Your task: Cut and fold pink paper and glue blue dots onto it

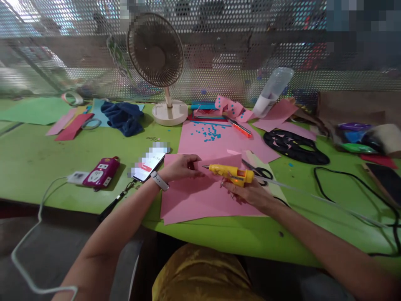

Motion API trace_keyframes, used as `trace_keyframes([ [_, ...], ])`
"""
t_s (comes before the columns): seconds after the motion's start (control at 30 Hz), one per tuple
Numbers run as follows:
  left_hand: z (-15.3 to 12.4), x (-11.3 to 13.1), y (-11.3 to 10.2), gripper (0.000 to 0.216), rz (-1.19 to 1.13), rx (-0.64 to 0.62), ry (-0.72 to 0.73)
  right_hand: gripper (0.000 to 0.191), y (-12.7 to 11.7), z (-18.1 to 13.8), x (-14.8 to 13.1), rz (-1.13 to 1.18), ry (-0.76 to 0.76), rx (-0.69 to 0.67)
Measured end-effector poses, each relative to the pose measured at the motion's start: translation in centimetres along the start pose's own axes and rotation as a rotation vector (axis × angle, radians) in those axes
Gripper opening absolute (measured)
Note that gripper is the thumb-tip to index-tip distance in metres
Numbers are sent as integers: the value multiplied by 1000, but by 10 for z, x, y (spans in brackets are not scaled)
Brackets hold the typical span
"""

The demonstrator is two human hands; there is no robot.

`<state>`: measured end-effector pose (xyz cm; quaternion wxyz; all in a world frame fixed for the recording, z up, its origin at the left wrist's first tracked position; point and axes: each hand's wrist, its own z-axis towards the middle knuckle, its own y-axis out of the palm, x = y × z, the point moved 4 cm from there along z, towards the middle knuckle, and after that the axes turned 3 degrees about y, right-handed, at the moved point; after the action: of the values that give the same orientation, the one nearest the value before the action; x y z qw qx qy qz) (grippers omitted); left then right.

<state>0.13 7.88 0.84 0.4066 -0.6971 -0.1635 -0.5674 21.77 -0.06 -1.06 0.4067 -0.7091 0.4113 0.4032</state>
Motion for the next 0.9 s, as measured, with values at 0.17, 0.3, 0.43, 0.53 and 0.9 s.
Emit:
trace_keyframes([
  [0.17, 1, 0, 3, 31, 39, -1, 33, 43, 3, 0, -1, -4, 20, -24],
  [0.3, 1, 0, 4, 30, 33, -7, 39, 43, 5, -1, -3, 28, 28, -32],
  [0.43, 0, -1, 4, 32, 54, -14, 48, 42, 5, -2, -4, 27, 36, -35],
  [0.53, 0, 0, 5, 33, 42, -20, 61, 42, 4, -2, -4, -3, 15, -25],
  [0.9, 1, 1, 6, 33, -12, -19, 69, 39, 4, 0, -1, -2, 38, -21],
])
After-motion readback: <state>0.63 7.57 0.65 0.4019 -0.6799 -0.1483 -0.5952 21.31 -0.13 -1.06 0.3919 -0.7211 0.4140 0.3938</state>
